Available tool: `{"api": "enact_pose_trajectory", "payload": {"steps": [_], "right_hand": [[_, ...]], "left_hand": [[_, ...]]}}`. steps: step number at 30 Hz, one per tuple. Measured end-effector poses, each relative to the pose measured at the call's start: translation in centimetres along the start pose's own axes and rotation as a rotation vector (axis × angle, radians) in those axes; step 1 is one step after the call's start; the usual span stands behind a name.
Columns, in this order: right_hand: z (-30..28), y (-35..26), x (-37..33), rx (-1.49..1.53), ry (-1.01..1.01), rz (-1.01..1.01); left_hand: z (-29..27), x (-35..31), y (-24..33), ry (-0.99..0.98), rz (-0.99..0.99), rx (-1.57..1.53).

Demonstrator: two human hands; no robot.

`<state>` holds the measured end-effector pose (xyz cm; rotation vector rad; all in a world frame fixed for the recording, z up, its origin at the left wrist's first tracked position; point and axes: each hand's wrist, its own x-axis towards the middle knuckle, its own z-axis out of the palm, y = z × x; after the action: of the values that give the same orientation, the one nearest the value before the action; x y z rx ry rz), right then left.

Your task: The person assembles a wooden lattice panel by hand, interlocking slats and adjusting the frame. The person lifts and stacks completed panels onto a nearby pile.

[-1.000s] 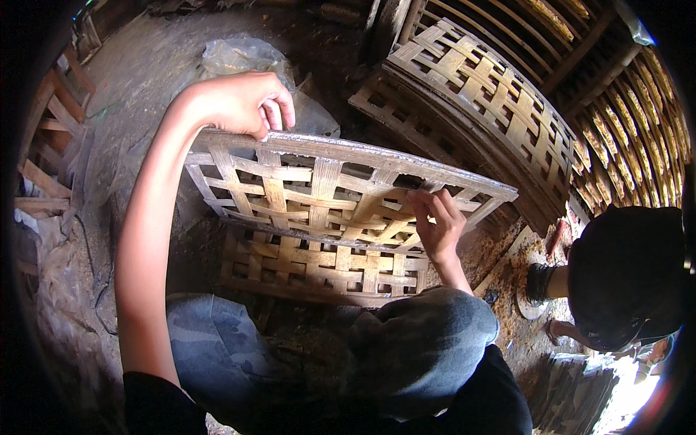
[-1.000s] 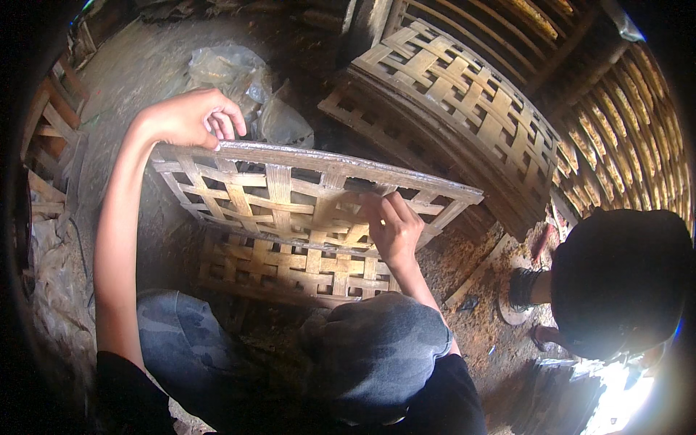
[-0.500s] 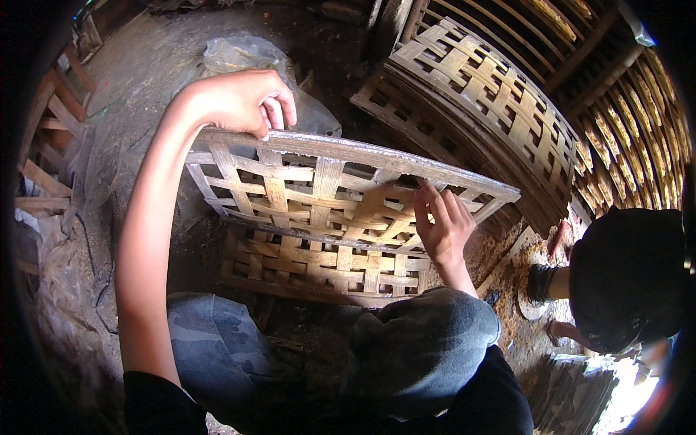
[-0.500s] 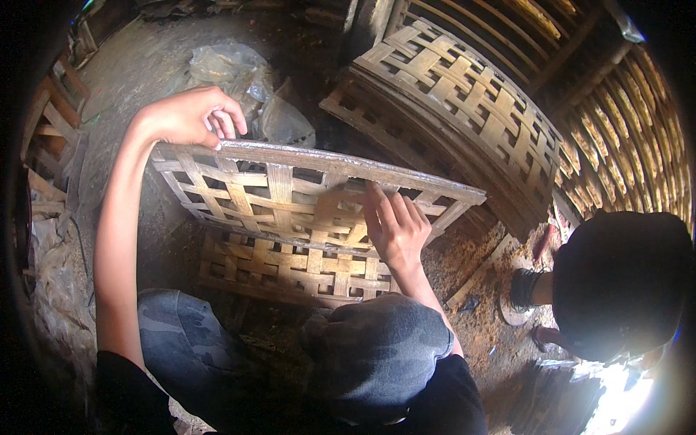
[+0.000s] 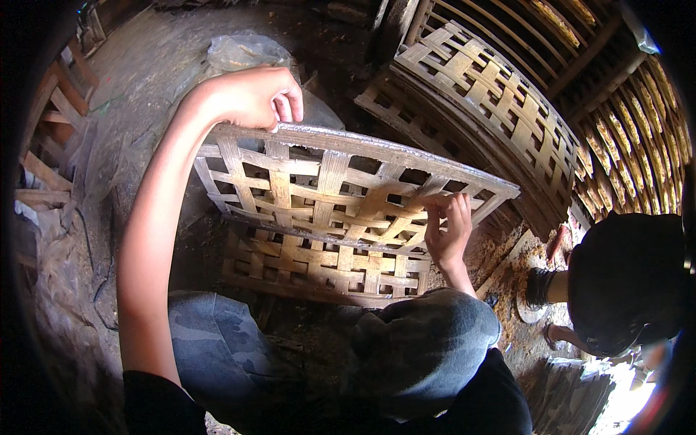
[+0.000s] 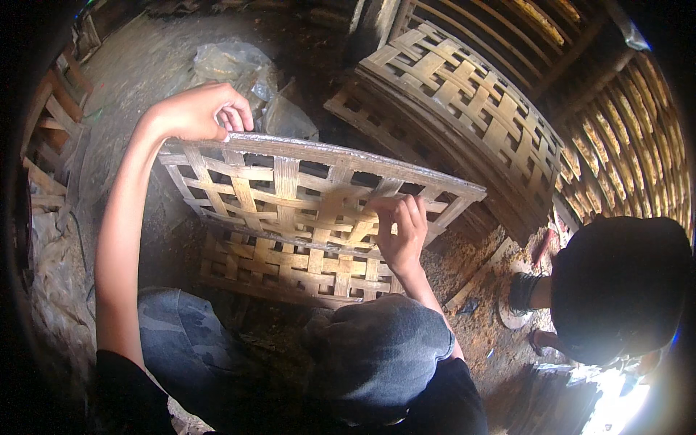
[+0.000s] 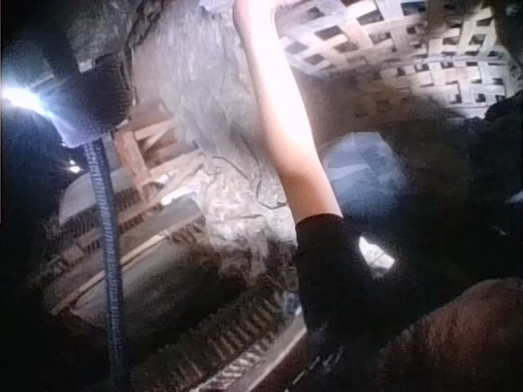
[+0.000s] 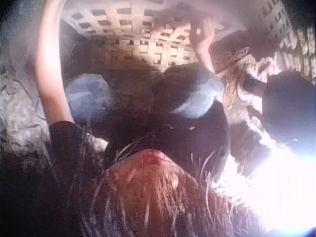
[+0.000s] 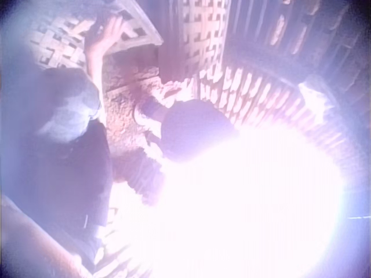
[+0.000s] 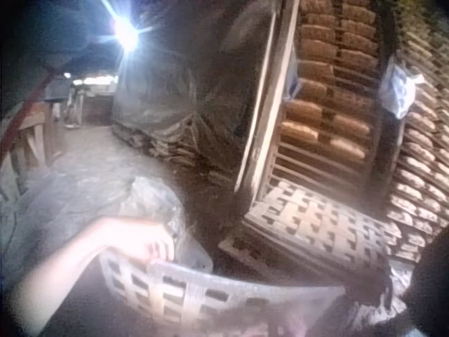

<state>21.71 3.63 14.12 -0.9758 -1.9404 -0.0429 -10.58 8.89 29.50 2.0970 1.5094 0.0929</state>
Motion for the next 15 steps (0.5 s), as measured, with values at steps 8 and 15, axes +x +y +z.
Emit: {"api": "enact_pose_trajectory", "payload": {"steps": [8, 15], "right_hand": [[0.1, 0.5, -0.4, -0.179, -0.028, -0.053], [1.0, 0.2, 0.3, -0.232, -0.001, -0.029]], "left_hand": [[-0.2, 0.0, 0.4, -0.039, -0.032, -0.015], [-0.3, 0.0, 0.6, -0.048, -0.034, -0.009]]}}
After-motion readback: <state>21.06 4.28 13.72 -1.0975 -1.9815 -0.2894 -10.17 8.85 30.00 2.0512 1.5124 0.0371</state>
